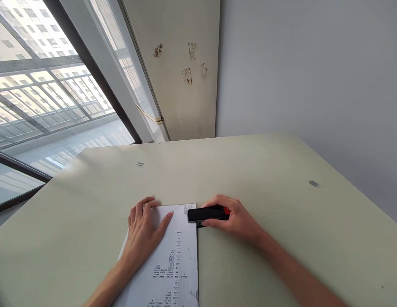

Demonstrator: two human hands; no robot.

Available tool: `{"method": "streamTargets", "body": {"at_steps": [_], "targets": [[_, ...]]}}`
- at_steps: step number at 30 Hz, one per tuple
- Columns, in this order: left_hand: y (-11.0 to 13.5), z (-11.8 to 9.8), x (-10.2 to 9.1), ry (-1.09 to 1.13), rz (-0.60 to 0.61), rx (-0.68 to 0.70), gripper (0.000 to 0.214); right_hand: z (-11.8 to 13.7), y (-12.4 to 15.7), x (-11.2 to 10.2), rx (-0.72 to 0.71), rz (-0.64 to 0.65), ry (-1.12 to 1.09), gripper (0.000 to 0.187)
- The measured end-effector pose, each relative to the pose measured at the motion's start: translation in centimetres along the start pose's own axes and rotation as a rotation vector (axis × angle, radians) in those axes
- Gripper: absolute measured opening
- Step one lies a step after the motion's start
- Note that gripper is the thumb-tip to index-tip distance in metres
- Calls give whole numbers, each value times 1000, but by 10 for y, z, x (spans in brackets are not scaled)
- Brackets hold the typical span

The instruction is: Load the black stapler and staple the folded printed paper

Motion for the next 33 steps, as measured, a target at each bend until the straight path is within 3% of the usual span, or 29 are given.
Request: {"method": "streamTargets", "body": {"at_steps": [13, 19, 23, 26, 33], "targets": [[11, -11, 11, -2, -56, 32, 32, 7, 3, -3, -37, -55, 127, 25], [12, -20, -3, 8, -31, 130, 42, 11, 6, -3, -37, -33, 236, 30], [19, -25, -15, -18, 156, 364, 42, 23, 9, -6, 55, -68, 351, 40], [27, -17, -12, -88, 259, 453, 53, 33, 6, -6, 176, -130, 359, 49], [33, -5, -3, -154, 209, 419, 58, 51, -32, 13, 308, -76, 404, 66]]}}
Point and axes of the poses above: each hand's wrist, its own y-axis away from the middle knuckle, its own x-axis out of the palm, z = x × y, the point moved 8 cm from there along -y, towards the middle knuckle, and after that the axes turned 15 degrees about z, right-handed, at the moved point
